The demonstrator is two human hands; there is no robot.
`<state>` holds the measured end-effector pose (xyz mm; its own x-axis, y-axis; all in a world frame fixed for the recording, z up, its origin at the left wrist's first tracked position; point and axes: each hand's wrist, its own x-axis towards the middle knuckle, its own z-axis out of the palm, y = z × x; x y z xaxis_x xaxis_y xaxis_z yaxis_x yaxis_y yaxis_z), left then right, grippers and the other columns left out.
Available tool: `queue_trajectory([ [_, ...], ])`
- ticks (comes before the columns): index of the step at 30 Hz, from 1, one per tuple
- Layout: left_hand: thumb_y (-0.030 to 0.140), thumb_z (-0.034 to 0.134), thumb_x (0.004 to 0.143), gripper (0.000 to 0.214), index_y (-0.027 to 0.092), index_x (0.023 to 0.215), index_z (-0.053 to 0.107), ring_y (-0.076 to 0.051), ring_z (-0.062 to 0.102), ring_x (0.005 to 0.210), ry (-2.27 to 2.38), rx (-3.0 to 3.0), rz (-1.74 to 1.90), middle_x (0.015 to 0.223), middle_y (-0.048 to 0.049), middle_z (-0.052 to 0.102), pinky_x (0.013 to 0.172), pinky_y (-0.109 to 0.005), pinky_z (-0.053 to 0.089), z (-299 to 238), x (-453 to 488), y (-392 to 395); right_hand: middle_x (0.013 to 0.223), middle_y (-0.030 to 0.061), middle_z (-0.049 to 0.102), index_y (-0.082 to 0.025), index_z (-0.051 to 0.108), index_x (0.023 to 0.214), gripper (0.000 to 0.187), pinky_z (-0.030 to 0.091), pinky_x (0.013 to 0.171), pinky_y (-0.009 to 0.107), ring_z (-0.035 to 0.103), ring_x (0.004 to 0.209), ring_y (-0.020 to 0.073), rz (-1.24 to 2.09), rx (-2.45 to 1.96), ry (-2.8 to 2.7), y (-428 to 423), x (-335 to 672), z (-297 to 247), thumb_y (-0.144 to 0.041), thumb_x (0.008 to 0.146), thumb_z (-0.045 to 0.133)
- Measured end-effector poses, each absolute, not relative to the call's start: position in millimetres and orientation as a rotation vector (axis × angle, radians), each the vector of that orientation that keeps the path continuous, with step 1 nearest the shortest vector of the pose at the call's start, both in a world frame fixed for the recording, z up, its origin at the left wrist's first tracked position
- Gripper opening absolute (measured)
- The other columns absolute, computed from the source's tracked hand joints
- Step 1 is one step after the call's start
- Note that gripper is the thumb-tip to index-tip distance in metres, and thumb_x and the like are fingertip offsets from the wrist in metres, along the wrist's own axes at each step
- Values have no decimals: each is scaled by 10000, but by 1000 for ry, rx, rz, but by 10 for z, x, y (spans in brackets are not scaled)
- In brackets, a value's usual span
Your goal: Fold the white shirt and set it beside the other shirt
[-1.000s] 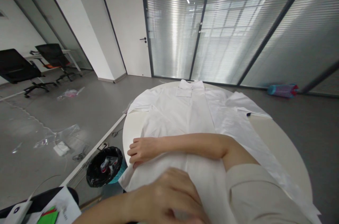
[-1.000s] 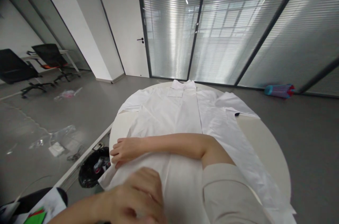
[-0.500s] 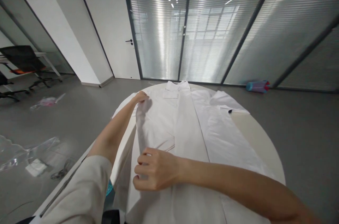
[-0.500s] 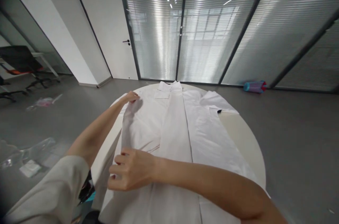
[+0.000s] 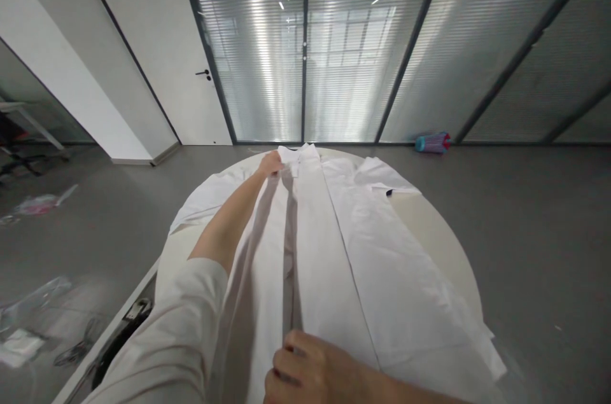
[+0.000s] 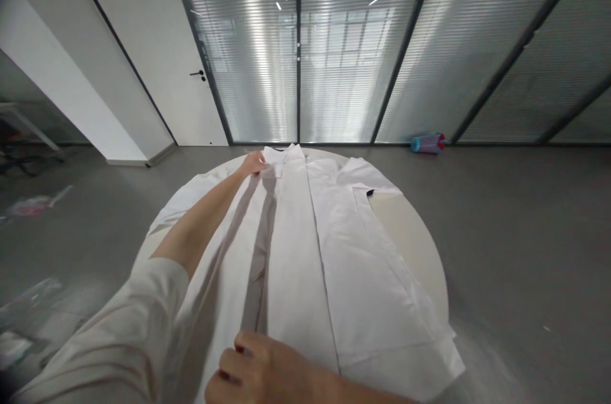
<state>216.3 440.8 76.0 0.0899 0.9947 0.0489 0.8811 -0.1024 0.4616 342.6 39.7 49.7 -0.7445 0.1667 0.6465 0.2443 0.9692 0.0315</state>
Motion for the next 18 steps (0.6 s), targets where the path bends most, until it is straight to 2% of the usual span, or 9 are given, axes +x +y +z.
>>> queue_trajectory([
  [3, 180, 693, 856, 275, 140, 1120, 629, -249, 609, 1118, 1888, 2124, 461, 1168, -123, 672, 928, -318, 470, 571, 2489, 4399, 604, -36, 527, -198, 614, 644, 321, 406, 521, 243, 413, 570, 101, -161, -306, -2416, 325, 3492, 465, -268, 956, 602],
  [6, 153, 641, 868, 307, 155, 1171, 597, -263, 605, 1145, 1924, 2159, 447, 1205, -154, 659, 919, -310, 455, 402, 2647, 4364, 611, -38, 544, -208, 602, 644, 301, 402, 508, 248, 410, 565, 107, -144, -335, -2423, 269, 3563, 410, -249, 941, 622],
  [11, 223, 516, 957, 292, 171, 1243, 539, -265, 601, 1154, 1967, 2200, 450, 1227, -169, 642, 918, -332, 452, 235, 2648, 4338, 578, -43, 526, -210, 573, 643, 299, 410, 525, 260, 437, 559, 103, -51, -441, -2397, 185, 3665, 240, -231, 939, 615],
  [18, 320, 493, 971, 304, 193, 1243, 543, -276, 605, 1160, 2012, 2222, 429, 1213, -160, 647, 942, -353, 452, 175, 2604, 4369, 582, -46, 509, -195, 525, 649, 276, 348, 553, 283, 427, 578, 113, 7, -457, -2340, 131, 3689, 19, -164, 901, 632],
])
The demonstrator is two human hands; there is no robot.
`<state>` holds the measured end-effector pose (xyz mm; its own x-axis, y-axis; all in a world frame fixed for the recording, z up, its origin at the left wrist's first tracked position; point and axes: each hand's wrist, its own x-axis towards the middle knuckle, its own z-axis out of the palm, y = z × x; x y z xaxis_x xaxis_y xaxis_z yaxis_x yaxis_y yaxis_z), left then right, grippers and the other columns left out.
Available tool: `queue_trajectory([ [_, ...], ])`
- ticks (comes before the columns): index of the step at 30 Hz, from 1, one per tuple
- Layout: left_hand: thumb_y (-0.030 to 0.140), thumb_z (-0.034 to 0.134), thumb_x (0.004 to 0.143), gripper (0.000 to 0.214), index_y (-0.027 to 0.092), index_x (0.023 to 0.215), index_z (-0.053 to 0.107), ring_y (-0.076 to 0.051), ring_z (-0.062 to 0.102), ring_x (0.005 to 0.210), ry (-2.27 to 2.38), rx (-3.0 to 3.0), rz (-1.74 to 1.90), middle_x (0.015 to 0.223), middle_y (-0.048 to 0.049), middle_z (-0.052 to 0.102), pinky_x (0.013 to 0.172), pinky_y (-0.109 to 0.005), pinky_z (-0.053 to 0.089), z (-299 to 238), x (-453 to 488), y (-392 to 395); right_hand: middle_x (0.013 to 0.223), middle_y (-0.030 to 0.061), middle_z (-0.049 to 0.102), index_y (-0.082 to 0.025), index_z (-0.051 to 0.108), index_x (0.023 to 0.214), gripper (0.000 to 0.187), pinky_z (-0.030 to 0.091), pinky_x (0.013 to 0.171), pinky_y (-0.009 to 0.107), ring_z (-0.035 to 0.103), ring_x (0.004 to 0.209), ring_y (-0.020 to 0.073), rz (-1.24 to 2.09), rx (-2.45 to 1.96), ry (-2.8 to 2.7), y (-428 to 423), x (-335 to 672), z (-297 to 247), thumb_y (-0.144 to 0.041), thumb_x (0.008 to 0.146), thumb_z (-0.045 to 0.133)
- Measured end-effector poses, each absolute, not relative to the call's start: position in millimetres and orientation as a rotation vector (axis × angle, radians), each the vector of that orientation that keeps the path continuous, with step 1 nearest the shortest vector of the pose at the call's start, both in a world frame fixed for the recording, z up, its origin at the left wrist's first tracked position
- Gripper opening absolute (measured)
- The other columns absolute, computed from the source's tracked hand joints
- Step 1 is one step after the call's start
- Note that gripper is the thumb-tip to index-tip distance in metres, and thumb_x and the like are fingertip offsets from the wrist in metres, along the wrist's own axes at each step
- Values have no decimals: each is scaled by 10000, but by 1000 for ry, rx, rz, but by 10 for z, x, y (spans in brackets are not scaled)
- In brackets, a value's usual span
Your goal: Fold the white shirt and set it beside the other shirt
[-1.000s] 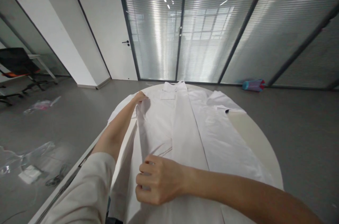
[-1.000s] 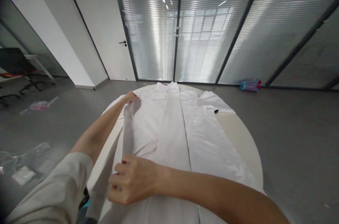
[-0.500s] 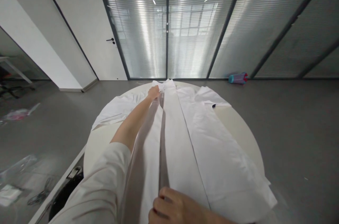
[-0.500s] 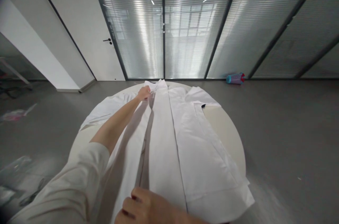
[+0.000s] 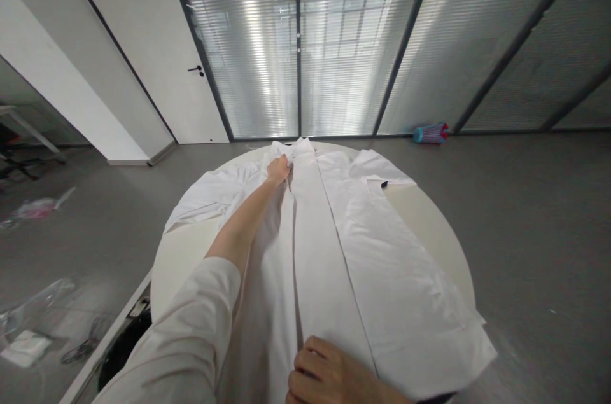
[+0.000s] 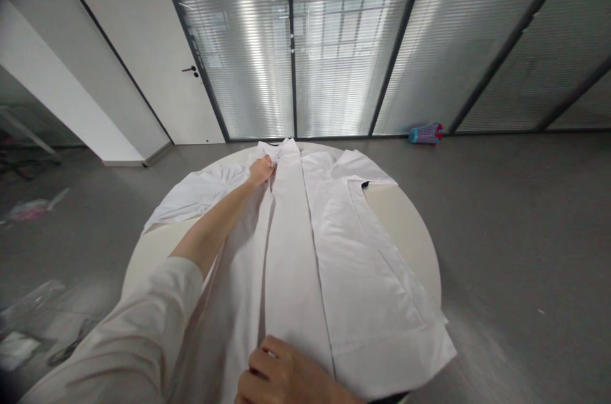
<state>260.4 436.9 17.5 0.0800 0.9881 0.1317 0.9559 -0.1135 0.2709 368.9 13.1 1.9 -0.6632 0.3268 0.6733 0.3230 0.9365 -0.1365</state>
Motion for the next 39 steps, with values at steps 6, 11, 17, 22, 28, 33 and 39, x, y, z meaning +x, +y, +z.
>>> queue_trajectory([
  [6, 359, 472, 966, 346, 209, 1267, 558, -280, 622, 1148, 1996, 2234, 425, 1183, -137, 681, 935, -365, 469, 188, 2600, 4387, 578, -43, 490, -183, 484, 628, 353, 320, 583, 279, 395, 584, 116, 38, -463, -2302, 128, 3638, 1, -192, 972, 562],
  [11, 428, 435, 991, 415, 224, 1330, 559, -228, 600, 1190, 1811, 2346, 411, 1233, -84, 689, 1009, -317, 430, 249, 2405, 4396, 556, -45, 459, -173, 488, 645, 400, 319, 576, 270, 363, 567, 111, 82, -439, -2311, 126, 3638, -26, -216, 1040, 440],
  [17, 400, 442, 1000, 525, 231, 1496, 412, -257, 235, 1495, 1611, 2423, 396, 1588, -72, 371, 1205, -451, 138, 159, 2153, 4332, 586, -59, 496, -179, 506, 717, 303, 310, 568, 277, 381, 578, 111, 113, -379, -2479, 115, 3647, -284, -280, 996, 563],
  [22, 400, 469, 988, 539, 193, 1484, 435, -297, 206, 1501, 1530, 2313, 478, 1594, -108, 350, 1203, -529, 93, 232, 2194, 4265, 616, -44, 533, -193, 547, 763, 274, 327, 599, 279, 429, 606, 121, 200, -482, -2601, 106, 3661, -340, -353, 982, 587],
  [28, 315, 485, 977, 410, 119, 1318, 601, -270, 513, 1324, 1272, 2156, 717, 1393, -157, 591, 1114, -447, 386, 327, 2374, 3365, 726, 0, 634, -206, 635, 788, 331, 394, 714, 276, 543, 705, 125, 679, -425, -2450, 114, 3805, -119, -419, 1010, 510],
  [33, 267, 622, 859, 211, 97, 943, 714, -279, 711, 1017, 759, 1452, 801, 1044, -165, 747, 902, -412, 553, 283, 2122, 2140, 692, 47, 657, -161, 664, 729, 398, 458, 668, 242, 603, 676, 121, 1330, -601, -1942, 310, 3998, 399, -408, 997, 503],
  [39, 226, 499, 931, 241, 156, 1007, 717, -249, 694, 1040, 889, 1831, 894, 1053, -123, 745, 986, -453, 510, 413, 1627, 1348, 667, 37, 641, -135, 685, 771, 442, 478, 583, 238, 602, 599, 123, 1843, -746, -1559, 1223, 3883, 734, -558, 888, 637],
])
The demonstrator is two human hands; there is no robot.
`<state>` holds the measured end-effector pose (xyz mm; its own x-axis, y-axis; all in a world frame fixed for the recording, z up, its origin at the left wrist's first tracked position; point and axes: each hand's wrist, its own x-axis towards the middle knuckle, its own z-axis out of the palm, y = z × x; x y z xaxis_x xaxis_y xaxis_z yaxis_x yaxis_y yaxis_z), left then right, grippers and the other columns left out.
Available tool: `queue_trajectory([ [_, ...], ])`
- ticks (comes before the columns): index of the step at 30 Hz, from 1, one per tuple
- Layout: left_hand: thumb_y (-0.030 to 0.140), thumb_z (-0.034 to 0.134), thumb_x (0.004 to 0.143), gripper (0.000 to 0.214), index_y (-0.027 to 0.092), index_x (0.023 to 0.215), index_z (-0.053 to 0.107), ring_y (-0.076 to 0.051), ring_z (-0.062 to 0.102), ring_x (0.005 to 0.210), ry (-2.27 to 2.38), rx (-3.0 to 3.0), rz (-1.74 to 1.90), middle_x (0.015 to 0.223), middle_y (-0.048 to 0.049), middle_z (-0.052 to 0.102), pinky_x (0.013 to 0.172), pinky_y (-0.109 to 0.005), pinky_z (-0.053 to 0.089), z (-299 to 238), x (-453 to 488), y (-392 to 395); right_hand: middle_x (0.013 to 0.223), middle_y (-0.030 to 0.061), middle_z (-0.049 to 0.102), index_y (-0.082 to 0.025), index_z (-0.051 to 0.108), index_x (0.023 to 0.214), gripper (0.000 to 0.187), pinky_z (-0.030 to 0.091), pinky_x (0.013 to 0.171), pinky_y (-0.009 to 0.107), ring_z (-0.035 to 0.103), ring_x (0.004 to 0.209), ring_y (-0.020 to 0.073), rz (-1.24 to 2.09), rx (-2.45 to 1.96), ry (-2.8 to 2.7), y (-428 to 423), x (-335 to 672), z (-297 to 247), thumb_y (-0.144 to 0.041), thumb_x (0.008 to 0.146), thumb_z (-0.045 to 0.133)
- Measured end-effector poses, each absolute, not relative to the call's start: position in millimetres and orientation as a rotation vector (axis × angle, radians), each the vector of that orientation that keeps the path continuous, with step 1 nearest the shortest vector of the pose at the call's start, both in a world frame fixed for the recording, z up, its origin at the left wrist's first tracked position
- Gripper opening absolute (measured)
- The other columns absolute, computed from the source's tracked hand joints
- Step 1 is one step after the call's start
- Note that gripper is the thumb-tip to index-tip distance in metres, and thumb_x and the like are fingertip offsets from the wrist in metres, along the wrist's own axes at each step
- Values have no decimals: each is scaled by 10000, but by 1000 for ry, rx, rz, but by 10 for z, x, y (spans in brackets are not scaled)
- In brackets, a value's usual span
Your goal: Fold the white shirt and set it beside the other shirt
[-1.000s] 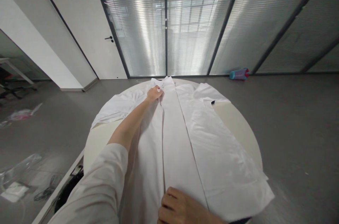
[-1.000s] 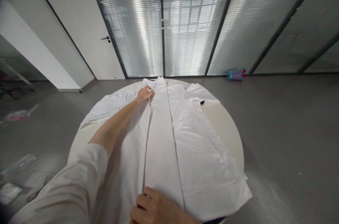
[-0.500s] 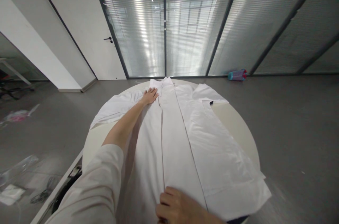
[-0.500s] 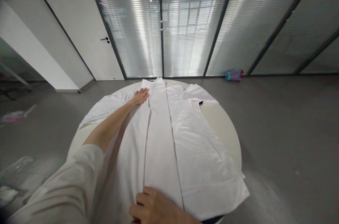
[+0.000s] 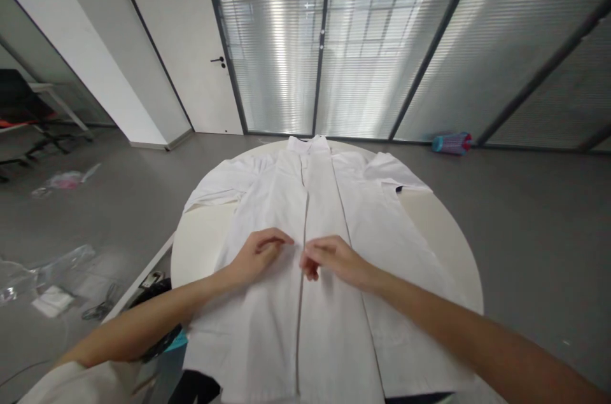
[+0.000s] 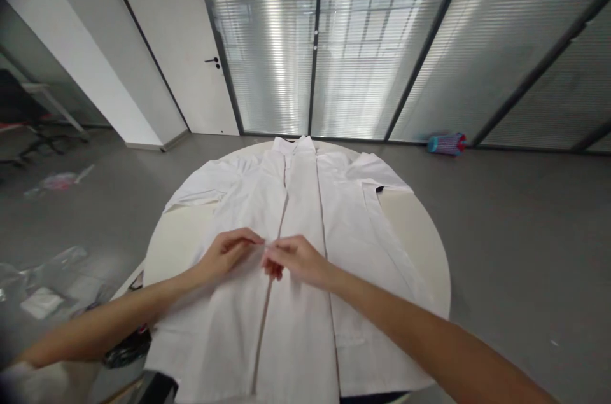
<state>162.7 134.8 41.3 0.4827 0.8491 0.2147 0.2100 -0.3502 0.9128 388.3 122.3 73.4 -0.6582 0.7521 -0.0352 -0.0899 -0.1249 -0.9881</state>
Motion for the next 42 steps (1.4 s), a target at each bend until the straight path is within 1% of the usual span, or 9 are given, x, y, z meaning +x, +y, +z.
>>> queue_trajectory([
  [3, 267, 503, 961, 361, 190, 1289, 630, -271, 532, 1315, 840, 2479, 665, 1351, -123, 628, 1183, -513, 294, 382, 1586, 1067, 819, 72, 693, -123, 691, 919, 404, 531, 618, 244, 670, 708, 152, 2085, -761, -1308, 1774, 3547, 674, -514, 937, 594],
  [6, 417, 498, 981, 601, 135, 1504, 401, -322, 349, 1453, 828, 2756, 388, 1543, -183, 410, 1218, -550, 183, 293, 1646, 827, 969, 135, 708, -95, 654, 1016, 435, 578, 684, 290, 711, 803, 189, 2215, -839, -1186, 2314, 3173, 511, -462, 1031, 419],
  [11, 620, 480, 934, 898, 97, 1591, 161, -410, 77, 1508, 892, 2789, 257, 1623, -238, 148, 1207, -619, 90, 213, 1709, 478, 918, 166, 699, -86, 531, 1074, 397, 597, 763, 328, 718, 852, 207, 2123, -976, -915, 3187, 2869, 288, -449, 1044, 373],
  [15, 577, 457, 958, 864, 134, 1606, 96, -425, 20, 1505, 836, 2770, 215, 1635, -217, 78, 1195, -649, 73, 227, 1693, 216, 969, 199, 669, -48, 470, 1167, 459, 599, 744, 330, 708, 861, 209, 2005, -1010, -827, 3739, 2871, 311, -463, 1050, 315],
  [22, 570, 404, 986, 790, 207, 1612, 88, -388, 47, 1517, 761, 2752, 223, 1651, -137, 69, 1216, -617, 68, 178, 1658, 129, 1106, 156, 622, -87, 392, 1296, 441, 577, 792, 264, 665, 862, 128, 1716, -1030, -836, 4161, 2862, 267, -409, 1078, 185],
  [26, 545, 456, 974, 794, 206, 1609, 122, -412, 70, 1509, 769, 2720, 176, 1645, -157, 88, 1194, -654, 116, 224, 1693, 151, 990, 70, 644, -137, 473, 1202, 272, 551, 767, 204, 633, 773, 79, 1576, -1082, -942, 4135, 2801, 286, -318, 1077, 312],
  [30, 510, 532, 954, 772, 223, 1593, 209, -418, 119, 1502, 761, 2679, 155, 1636, -164, 151, 1184, -664, 145, 376, 1682, 184, 772, 14, 639, -131, 589, 964, 98, 509, 663, 180, 584, 639, 70, 1478, -1160, -1141, 3931, 2880, 474, -165, 993, 501],
  [36, 407, 468, 1017, 528, 260, 1517, 387, -244, 329, 1471, 509, 2559, 213, 1542, -60, 444, 1238, -464, 222, 650, 1506, 315, 715, 14, 679, -128, 706, 836, 34, 462, 624, 192, 598, 640, 103, 1385, -1111, -1553, 3026, 3602, 735, -104, 824, 685],
  [42, 288, 486, 1018, 383, 286, 1396, 546, -227, 444, 1399, 414, 2640, 219, 1412, -36, 591, 1209, -432, 290, 718, 1314, 436, 843, 35, 702, -182, 732, 956, 154, 491, 699, 274, 624, 726, 155, 906, -956, -2418, 1652, 4402, 787, -215, 906, 591],
])
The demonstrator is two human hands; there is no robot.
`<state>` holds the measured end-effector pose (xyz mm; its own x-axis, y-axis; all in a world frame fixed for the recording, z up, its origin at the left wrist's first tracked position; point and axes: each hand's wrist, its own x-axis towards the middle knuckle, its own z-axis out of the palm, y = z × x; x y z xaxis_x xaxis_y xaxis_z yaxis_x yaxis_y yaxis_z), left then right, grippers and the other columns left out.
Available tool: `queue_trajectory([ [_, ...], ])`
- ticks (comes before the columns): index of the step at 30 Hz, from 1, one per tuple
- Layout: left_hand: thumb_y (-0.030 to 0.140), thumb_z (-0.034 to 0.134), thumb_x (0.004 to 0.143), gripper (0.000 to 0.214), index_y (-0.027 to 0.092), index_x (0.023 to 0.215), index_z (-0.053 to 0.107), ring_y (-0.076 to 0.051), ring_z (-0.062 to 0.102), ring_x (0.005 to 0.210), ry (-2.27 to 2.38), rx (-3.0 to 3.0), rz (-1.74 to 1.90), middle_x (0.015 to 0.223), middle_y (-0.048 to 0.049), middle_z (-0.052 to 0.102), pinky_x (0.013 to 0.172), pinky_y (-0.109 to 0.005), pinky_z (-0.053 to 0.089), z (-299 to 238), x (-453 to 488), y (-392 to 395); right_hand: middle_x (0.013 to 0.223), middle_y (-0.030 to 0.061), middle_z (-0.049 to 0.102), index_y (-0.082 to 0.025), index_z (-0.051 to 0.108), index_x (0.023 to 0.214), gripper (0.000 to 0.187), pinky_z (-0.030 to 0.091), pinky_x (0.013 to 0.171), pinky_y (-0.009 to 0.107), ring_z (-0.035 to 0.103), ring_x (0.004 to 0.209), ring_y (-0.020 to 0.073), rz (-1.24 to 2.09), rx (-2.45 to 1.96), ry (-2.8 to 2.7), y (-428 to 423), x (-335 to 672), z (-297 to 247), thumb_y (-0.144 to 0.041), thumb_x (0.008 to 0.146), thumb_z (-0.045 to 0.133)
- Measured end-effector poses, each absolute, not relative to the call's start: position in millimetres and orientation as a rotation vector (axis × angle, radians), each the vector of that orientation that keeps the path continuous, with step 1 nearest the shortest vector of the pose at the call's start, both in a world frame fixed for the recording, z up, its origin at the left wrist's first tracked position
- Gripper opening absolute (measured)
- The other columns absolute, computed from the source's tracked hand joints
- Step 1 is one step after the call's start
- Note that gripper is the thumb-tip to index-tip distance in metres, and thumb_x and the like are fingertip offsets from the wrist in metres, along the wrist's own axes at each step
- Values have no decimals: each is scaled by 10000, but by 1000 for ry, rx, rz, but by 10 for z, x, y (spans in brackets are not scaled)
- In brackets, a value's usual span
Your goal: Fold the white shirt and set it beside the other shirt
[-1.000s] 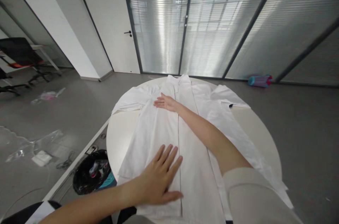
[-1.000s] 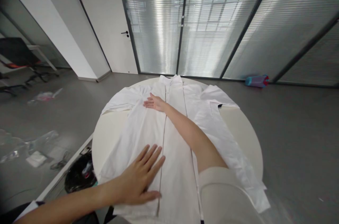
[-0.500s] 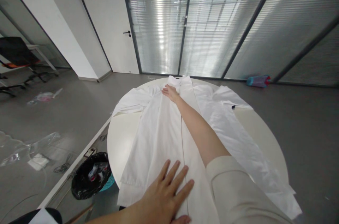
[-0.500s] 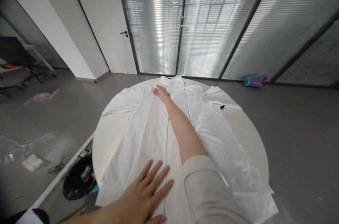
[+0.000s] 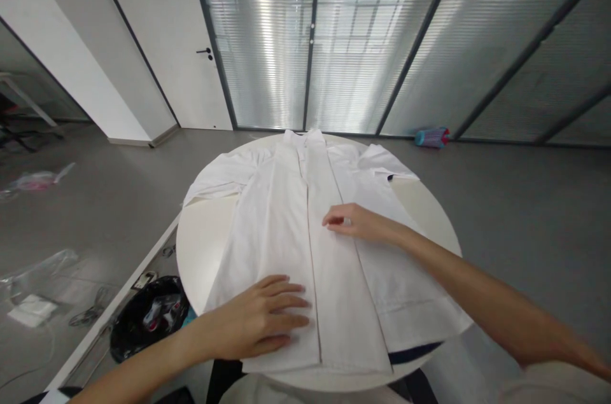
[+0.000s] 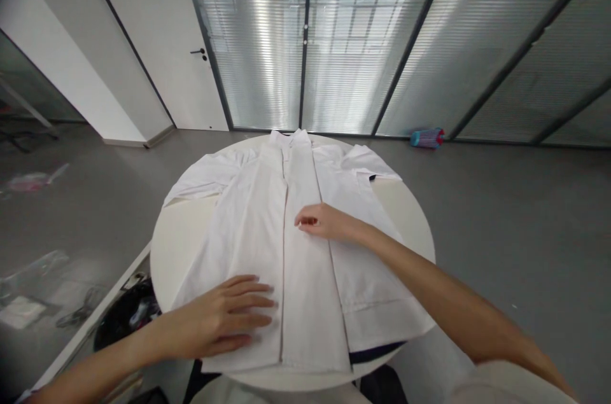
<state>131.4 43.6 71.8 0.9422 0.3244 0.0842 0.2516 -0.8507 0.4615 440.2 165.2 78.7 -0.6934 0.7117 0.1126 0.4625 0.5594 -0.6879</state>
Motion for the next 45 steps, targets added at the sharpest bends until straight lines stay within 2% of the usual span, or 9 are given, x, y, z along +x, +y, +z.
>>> queue_trajectory([
  [3, 109, 422, 1000, 445, 296, 1379, 559, -216, 428, 1409, 471, 2740, 205, 1436, -15, 571, 1189, -424, 320, 628, 1129, 561, 965, 65, 688, -179, 713, 1010, 221, 501, 780, 302, 645, 842, 167, 642, -894, -2629, 1041, 4594, 739, -150, 956, 500],
  [7, -47, 443, 842, 657, 306, 1386, 548, -256, 382, 1437, 631, 2831, 264, 1479, -15, 527, 1159, -481, 353, 480, 878, 667, 1017, 99, 660, -174, 694, 1022, 287, 511, 804, 345, 623, 914, 190, 226, -866, -2708, 391, 4738, 597, -71, 968, 432],
  [14, 120, 613, 696, 821, 289, 1482, 442, -344, 274, 1482, 495, 2806, 125, 1581, -41, 381, 1216, -592, 179, 546, 882, 382, 1168, 139, 654, -217, 638, 1241, 344, 533, 902, 395, 600, 1120, 219, 71, -871, -2617, -305, 4861, 431, -91, 969, 470],
  [21, 287, 637, 851, 723, 295, 1524, 373, -320, 245, 1498, 452, 2820, 131, 1595, -49, 354, 1234, -562, 126, 518, 875, 276, 1271, 141, 655, -191, 591, 1336, 416, 510, 969, 431, 569, 1226, 249, -40, -846, -2628, -276, 4900, 360, -144, 932, 502],
  [28, 229, 568, 920, 698, 275, 1560, 295, -267, 294, 1485, 543, 2787, 226, 1580, -65, 381, 1235, -485, 229, 506, 863, 239, 1117, 118, 711, -173, 606, 1166, 246, 520, 892, 388, 631, 1093, 209, -43, -747, -2497, -147, 4871, 331, -110, 959, 490],
  [33, 177, 572, 896, 663, 239, 1523, 365, -264, 319, 1474, 521, 2792, 245, 1538, -79, 449, 1240, -485, 230, 510, 851, 238, 1068, 124, 716, -175, 583, 1037, 168, 528, 867, 383, 646, 1066, 209, 9, -724, -2393, -75, 4842, 348, -99, 973, 448],
  [38, 36, 481, 875, 599, 224, 1443, 452, -247, 353, 1459, 544, 2789, 291, 1481, -72, 521, 1222, -484, 275, 502, 863, 298, 1084, 122, 723, -189, 573, 1039, 197, 532, 894, 391, 649, 1118, 211, 30, -657, -2402, 5, 4835, 298, -101, 989, 404],
  [42, 36, 388, 909, 502, 208, 1365, 507, -227, 589, 1246, 561, 2667, 308, 1311, -89, 652, 1110, -444, 415, 580, 902, 458, 940, 85, 734, -194, 572, 1098, 229, 554, 753, 318, 696, 838, 176, 183, -769, -2350, 111, 4846, 298, -167, 1029, 355],
  [45, 218, 352, 1006, 281, 186, 1054, 627, -203, 667, 884, 720, 2444, 358, 967, -73, 718, 871, -342, 514, 670, 958, 702, 702, 20, 659, -219, 544, 885, 289, 508, 610, 284, 631, 621, 160, 478, -1097, -2237, 306, 4851, 363, -284, 1052, 317],
])
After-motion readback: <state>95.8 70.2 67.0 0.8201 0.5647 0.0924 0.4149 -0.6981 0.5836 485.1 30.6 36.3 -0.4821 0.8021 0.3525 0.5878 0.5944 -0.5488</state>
